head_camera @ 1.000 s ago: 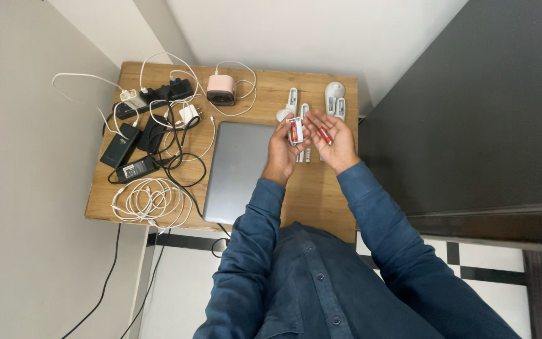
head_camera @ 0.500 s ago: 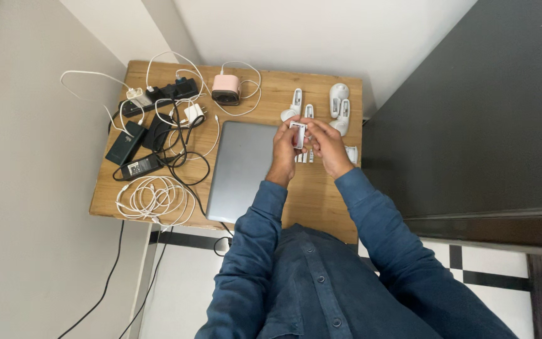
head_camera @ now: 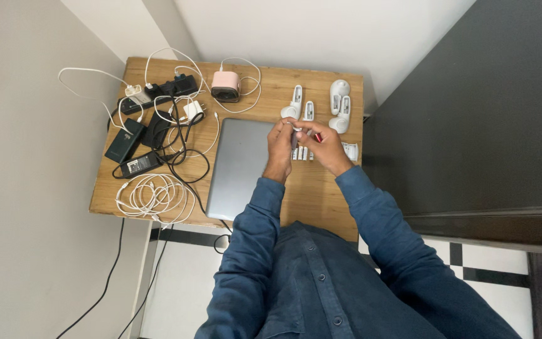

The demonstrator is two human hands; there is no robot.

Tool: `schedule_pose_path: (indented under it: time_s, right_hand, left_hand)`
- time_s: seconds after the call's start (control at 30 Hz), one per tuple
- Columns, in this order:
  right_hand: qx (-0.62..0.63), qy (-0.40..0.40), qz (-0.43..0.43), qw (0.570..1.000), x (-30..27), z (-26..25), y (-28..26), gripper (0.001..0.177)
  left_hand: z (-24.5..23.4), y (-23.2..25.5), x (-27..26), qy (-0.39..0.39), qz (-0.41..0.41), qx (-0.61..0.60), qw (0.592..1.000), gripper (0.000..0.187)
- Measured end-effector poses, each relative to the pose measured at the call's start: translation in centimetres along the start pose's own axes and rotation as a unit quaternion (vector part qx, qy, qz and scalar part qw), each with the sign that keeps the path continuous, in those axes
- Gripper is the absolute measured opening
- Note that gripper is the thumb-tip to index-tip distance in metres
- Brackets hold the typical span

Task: The person opens the battery compartments of two white handheld devices on a wooden table, removes existing batteries, and inserts new ones. They handle the devices and batteries by hand, then close the compartments and place the devices back on the table.

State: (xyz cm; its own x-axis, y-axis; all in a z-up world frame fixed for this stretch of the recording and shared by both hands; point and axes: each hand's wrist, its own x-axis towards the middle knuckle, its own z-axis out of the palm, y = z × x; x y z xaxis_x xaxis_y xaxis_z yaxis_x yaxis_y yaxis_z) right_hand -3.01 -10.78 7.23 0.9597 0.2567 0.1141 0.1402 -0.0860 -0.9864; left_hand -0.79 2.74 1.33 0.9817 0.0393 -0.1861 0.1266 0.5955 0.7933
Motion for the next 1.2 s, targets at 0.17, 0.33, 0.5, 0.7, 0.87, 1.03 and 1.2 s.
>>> schedule_pose_path:
  time_s: [0.17,0.33,0.5,0.7,0.87,1.03,1.2]
  right_hand:
    - [-0.099,0.04,-0.037,0.994,-0.3,0.3,-0.7,0.028]
    - [-0.149,0.068,-0.081,0.983,-0.8,1.5,-1.6,0.024]
    - [-0.194,0.127,-0.093,0.968,-0.6,2.2,-2.2,0.021]
    - [-0.209,0.142,-0.153,0.955,-0.3,1.9,-2.7,0.02]
    - [-0.215,0.125,-0.075,0.966,-0.7,1.9,-3.0,0.025]
    - [-0.272,0.125,-0.139,0.944,-1.2,1.9,-3.0,0.026]
    - [-0.35,0.168,-0.123,0.913,-1.2,1.9,-2.8,0.022]
  left_hand:
    - [-0.4,-0.5,0.2,0.005,0.009,-0.007,1.0,0.015]
    - [-1.0,-1.8,1.1,0.008,0.028,-0.039,0.999,0.015]
    - [-1.2,-2.4,1.5,0.022,-0.032,-0.078,0.996,0.021]
    - [-0.8,-2.2,1.5,-0.009,-0.087,-0.221,0.971,0.042]
    - [-0.9,-1.8,1.6,-0.024,-0.058,-0.234,0.97,0.042]
    - [-0.5,-0.6,1.0,-0.009,-0.078,-0.248,0.966,0.043]
    - [0.1,-0.1,0.4,-0.04,-0.052,-0.216,0.974,0.05]
